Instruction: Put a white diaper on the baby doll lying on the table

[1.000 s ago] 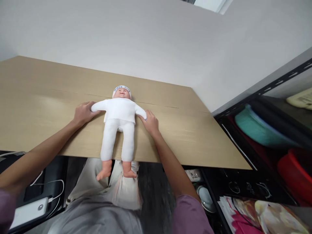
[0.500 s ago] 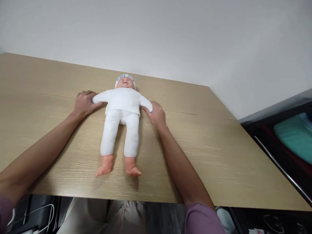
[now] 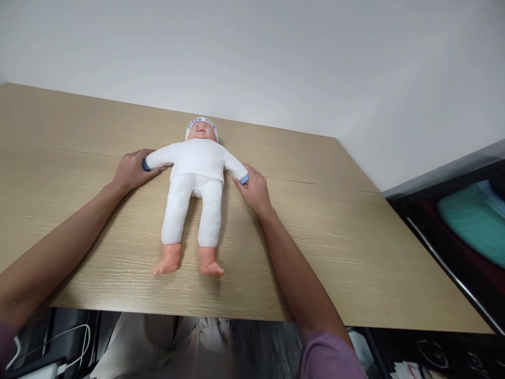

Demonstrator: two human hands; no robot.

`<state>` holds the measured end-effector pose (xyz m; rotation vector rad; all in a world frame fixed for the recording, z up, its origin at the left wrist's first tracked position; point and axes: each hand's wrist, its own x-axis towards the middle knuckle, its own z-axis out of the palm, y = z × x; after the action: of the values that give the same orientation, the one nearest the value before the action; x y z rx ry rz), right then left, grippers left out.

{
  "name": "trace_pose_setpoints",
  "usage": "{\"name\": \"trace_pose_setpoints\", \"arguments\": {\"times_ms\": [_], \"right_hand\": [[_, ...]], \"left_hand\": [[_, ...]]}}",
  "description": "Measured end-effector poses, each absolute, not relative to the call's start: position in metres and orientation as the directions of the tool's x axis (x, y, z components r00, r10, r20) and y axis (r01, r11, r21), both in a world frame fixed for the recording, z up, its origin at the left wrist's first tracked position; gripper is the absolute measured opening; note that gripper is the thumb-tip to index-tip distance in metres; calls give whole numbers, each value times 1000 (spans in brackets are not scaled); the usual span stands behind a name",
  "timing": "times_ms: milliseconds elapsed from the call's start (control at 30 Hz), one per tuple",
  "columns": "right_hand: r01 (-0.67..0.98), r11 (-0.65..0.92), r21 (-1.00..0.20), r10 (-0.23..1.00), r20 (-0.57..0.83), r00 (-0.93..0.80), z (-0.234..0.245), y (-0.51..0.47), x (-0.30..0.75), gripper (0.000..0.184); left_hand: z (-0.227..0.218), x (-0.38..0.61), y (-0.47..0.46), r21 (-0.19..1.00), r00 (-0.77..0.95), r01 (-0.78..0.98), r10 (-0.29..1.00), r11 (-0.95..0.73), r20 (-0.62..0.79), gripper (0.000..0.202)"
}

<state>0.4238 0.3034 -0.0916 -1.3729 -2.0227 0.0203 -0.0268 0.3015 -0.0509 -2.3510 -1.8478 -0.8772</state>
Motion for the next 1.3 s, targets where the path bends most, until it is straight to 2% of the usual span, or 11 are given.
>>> {"name": "trace_pose_setpoints", "arguments": {"times_ms": [100,267,467,667,767,867,1000,1067,1300], "right_hand": [[805,444,-393,836,506,-214,-93,300,426,73],[815,424,-395,821,548,-161,-99,290,433,83],[799,471,-373,788,584,-192,-101,271,464,55],[747,428,-509,828,552,-98,-98,274,474,44],[738,415,-532,837,542,-80,-97,275,472,45],[767,414,-489,826,556,-92,-96,273,469,49],[797,434,-420,785,611,-104,-97,272,461,70],[805,435,-403,795,591,-134,-97,274,454,77],[852,352,-386,869,474,-144,-94,280,436,66]], "left_hand": [[-53,-33,299,345,156,882,890,-321,428,86],[-56,-44,287,372,89,888,894,-271,440,89],[-59,-68,277,450,76,849,908,-276,413,69],[-62,-70,286,424,80,871,925,-246,372,62],[-60,-67,286,406,78,884,928,-233,363,62],[-59,-65,287,394,79,888,924,-236,375,62],[-61,-64,292,408,84,880,925,-244,371,74],[-62,-63,295,404,86,884,933,-233,351,77],[-60,-59,289,404,82,885,930,-234,359,78]]}}
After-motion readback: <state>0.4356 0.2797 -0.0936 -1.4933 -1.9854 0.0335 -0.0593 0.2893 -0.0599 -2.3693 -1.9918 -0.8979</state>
